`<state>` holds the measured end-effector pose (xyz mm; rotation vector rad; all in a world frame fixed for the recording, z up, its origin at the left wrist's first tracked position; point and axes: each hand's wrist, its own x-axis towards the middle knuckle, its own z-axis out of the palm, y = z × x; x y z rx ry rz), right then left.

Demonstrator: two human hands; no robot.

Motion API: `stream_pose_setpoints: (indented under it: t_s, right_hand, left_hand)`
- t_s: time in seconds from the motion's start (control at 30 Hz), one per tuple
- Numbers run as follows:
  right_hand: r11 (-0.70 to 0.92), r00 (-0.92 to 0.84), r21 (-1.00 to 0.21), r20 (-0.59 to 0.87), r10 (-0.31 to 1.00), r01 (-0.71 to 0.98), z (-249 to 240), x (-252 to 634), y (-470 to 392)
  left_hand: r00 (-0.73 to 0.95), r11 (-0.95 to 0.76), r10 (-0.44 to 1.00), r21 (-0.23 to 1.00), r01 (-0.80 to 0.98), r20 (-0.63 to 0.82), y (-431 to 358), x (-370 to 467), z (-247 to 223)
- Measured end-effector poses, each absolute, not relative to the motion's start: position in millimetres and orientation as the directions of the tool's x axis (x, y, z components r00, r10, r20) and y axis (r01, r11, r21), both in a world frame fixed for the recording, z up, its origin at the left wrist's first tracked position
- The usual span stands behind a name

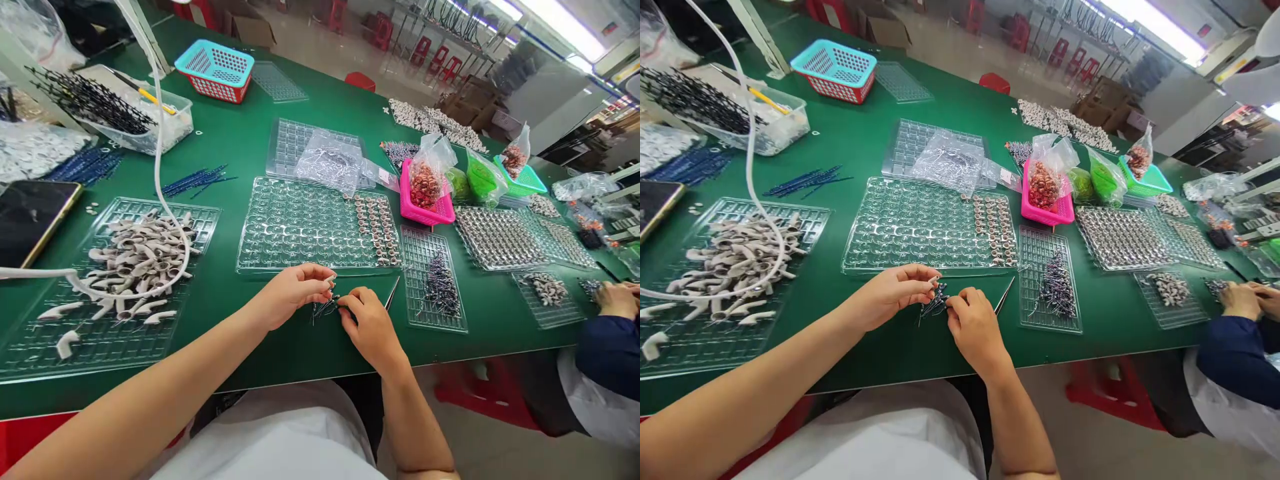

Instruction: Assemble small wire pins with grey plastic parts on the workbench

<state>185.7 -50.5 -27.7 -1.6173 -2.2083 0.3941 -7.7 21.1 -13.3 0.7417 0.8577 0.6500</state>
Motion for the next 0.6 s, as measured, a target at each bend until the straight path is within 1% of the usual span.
stream_pose_setpoints:
  t_s: [0.1, 0.27, 0.4, 0.5, 0.6]
  right_hand:
    - [0.293, -0.283, -0.434, 0.089, 0.955, 0.852, -25.8, 188.6, -51.9]
    - [0.303, -0.324, -0.468, 0.036, 0.945, 0.830, -21.8, 194.2, -50.0]
    - [0.281, -0.328, -0.471, -0.017, 0.945, 0.836, -18.4, 196.4, -48.7]
    - [0.299, -0.346, -0.458, -0.021, 0.938, 0.837, -18.5, 197.0, -47.4]
    - [0.311, -0.363, -0.475, -0.019, 0.932, 0.823, -20.3, 197.1, -45.0]
  left_hand:
    - [0.508, 0.581, 0.751, 0.787, -0.206, -0.422, 19.3, -7.0, -13.2]
    - [0.524, 0.554, 0.752, 0.814, -0.176, -0.399, 17.5, -4.1, -12.6]
    - [0.543, 0.574, 0.736, 0.799, -0.182, -0.405, 17.0, -3.8, -11.4]
    - [0.556, 0.595, 0.721, 0.782, -0.188, -0.414, 16.8, -4.4, -11.0]
    - [0.571, 0.597, 0.707, 0.785, -0.167, -0.417, 16.2, -4.1, -11.3]
